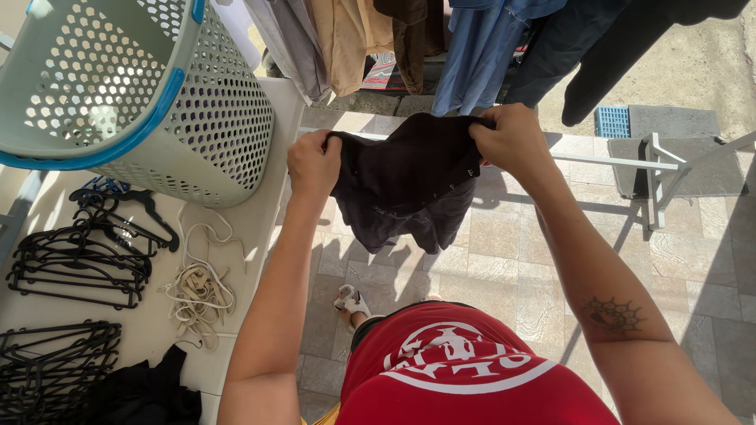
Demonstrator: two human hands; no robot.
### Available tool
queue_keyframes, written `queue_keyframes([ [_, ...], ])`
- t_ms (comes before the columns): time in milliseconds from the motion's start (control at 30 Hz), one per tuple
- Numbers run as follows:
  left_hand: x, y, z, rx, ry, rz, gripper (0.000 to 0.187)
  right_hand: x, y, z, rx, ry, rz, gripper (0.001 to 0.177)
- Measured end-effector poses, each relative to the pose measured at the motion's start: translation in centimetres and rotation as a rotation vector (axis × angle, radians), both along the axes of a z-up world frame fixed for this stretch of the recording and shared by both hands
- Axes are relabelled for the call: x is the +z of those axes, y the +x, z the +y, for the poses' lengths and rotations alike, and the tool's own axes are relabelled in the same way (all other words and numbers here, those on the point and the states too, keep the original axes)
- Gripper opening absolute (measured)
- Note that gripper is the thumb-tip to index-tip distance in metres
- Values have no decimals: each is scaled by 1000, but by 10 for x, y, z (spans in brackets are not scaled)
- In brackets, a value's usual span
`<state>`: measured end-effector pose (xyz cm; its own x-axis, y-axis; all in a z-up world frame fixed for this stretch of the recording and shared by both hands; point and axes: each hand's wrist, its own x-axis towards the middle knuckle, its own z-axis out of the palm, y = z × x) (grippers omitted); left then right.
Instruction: The person repeatedly picks up dark-colored garments from a table, places each on a hanger, and hangs them on a clothes rack. The person also retrieves items from a laundry basket and places them on the rack.
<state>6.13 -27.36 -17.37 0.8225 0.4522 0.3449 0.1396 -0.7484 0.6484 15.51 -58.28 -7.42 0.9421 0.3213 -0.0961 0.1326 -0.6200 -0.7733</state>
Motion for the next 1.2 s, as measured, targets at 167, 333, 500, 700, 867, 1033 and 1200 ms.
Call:
queue_keyframes([
  [167, -20, 19, 11, 47, -1026, -49, 19, 6, 10, 18, 36, 41, 38, 27],
  [333, 15, 25, 12, -75, -1264, -77, 25, 15, 37, 21, 30, 162, 163, 32],
  [500, 67, 14, -7, -62, -1200, 90, 44, 22, 50, 15, 52, 420, 349, 33],
  [700, 81, 11, -48, -365, -892, 160, 65, 34, 29, 46, 130, 627, 634, 24],
  [867, 68, 18, -71, -680, -753, 115, 59, 51, 8, 65, 275, 633, 565, 30],
  [1033, 50, 18, -60, -767, -954, 240, 47, 59, 9, 59, 294, 585, 525, 42],
  [1200, 37, 19, -61, -744, -1007, 308, 44, 47, 10, 65, 283, 522, 450, 36],
])
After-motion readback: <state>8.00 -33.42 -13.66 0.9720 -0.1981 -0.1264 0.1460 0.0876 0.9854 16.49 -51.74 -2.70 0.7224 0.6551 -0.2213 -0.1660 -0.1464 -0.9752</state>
